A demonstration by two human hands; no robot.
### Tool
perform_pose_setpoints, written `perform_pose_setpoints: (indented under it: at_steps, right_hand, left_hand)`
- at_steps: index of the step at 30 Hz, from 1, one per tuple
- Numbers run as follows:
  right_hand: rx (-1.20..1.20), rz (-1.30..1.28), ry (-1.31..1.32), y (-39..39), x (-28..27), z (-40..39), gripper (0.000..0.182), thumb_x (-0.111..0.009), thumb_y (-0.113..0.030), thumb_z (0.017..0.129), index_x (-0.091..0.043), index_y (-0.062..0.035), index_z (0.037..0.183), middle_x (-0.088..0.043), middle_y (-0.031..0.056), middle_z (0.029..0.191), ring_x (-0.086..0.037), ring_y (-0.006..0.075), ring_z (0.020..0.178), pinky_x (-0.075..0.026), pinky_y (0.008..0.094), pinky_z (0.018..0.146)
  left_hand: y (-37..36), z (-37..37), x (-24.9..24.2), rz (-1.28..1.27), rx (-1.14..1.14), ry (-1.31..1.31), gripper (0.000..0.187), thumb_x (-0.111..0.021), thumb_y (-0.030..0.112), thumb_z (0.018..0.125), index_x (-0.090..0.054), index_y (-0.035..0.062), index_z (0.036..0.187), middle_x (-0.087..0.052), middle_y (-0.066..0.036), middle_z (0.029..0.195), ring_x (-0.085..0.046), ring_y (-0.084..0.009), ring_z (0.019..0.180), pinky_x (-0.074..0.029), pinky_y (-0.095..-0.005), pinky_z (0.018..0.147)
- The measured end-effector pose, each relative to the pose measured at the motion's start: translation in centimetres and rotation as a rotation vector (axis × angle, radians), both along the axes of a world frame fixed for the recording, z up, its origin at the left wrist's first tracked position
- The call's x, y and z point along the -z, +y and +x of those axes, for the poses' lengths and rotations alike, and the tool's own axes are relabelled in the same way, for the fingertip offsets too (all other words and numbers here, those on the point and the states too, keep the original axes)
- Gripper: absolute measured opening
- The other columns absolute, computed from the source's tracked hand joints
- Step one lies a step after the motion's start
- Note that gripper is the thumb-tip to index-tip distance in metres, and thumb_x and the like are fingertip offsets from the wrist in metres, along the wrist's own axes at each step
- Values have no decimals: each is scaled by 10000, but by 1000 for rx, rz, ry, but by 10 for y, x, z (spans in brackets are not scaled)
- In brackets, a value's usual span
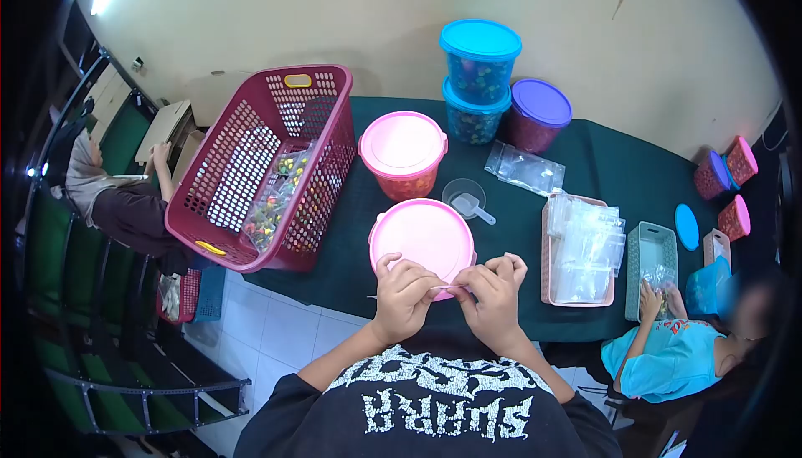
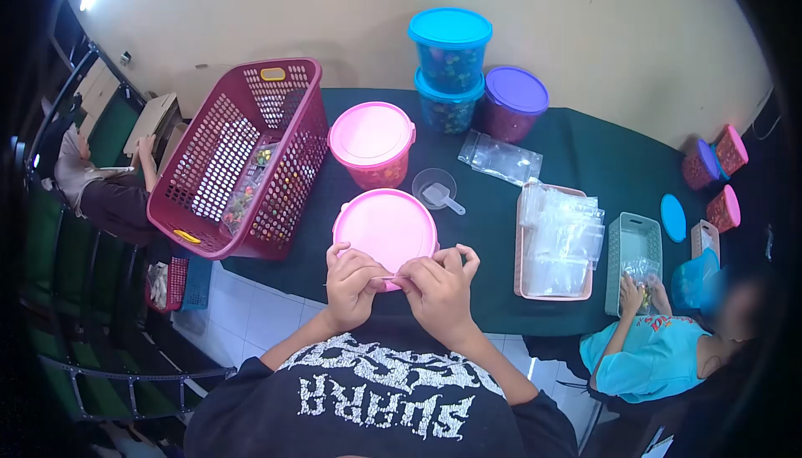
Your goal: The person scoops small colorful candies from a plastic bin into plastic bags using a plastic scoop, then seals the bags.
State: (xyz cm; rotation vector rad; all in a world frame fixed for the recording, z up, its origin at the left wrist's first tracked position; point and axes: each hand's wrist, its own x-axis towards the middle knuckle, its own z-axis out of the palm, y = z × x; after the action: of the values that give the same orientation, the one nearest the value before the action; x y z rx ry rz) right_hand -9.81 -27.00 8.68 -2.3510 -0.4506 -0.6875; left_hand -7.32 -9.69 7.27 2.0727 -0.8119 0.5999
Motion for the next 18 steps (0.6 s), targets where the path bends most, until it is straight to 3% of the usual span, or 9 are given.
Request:
perform_pose_setpoints:
  at_steps: [10, 12, 13, 15, 16, 17, 18]
  right_hand:
    - [36, -14, 1, -6, 15, 5, 114, -714, -199, 754, -626, -151, 808, -628, -64, 799, -508, 187, 836, -232, 502, 981]
    - [54, -22, 10, -8, 17, 5, 148, -717, -189, 755, -627, -118, 848, -633, -10, 846, -519, 204, 855, -305, 471, 951]
    - [46, -21, 14, -10, 20, 6, 148, -717, -189, 755, -627, -118, 848, -633, -10, 846, -519, 204, 855, -305, 471, 951]
    - [-54, 545, 241, -14, 31, 10, 278, -731, -191, 759, -604, -65, 972, -627, 48, 976, -542, 206, 925, -393, 417, 921]
    - [-216, 768, 406, -12, 37, 12, 487, -761, -223, 752, -523, -21, 1126, -591, 96, 1111, -542, 204, 1024, -446, 360, 909]
    - [-346, 941, 571, -7, 42, 9, 642, -795, -258, 733, -447, -11, 1212, -571, 106, 1169, -549, 206, 1061, -441, 364, 942]
    - [-381, 890, 765, -2, 38, 4, 665, -804, -254, 727, -435, -9, 1223, -572, 118, 1164, -564, 199, 1047, -450, 355, 930]
  left_hand:
    - [12, 1, -5, -106, -52, 99, 200, -558, 211, 909, -637, 70, 791, -623, -23, 743, -577, -178, 728, -322, -370, 903]
    - [11, 1, -1, -257, -1, 363, 273, -518, 254, 951, -627, 47, 811, -631, -43, 773, -581, -178, 757, -378, -325, 842]
    - [9, 4, 5, -257, -9, 366, 273, -518, 254, 951, -627, 47, 811, -631, -43, 773, -581, -178, 757, -378, -325, 842]
    - [6, 11, 18, -924, 45, 778, 324, -479, 300, 983, -614, 24, 880, -640, -71, 840, -586, -166, 803, -422, -286, 792]
    - [6, 12, 16, -1049, 43, 891, 353, -451, 330, 996, -598, 11, 969, -637, -91, 917, -581, -150, 853, -444, -289, 814]
    - [6, 12, 17, -1054, 36, 890, 353, -451, 330, 996, -598, 11, 969, -637, -91, 917, -581, -150, 853, -444, -289, 814]
    - [6, 12, 19, -1132, 45, 943, 349, -446, 326, 998, -595, 11, 989, -638, -95, 927, -581, -149, 862, -448, -298, 825]
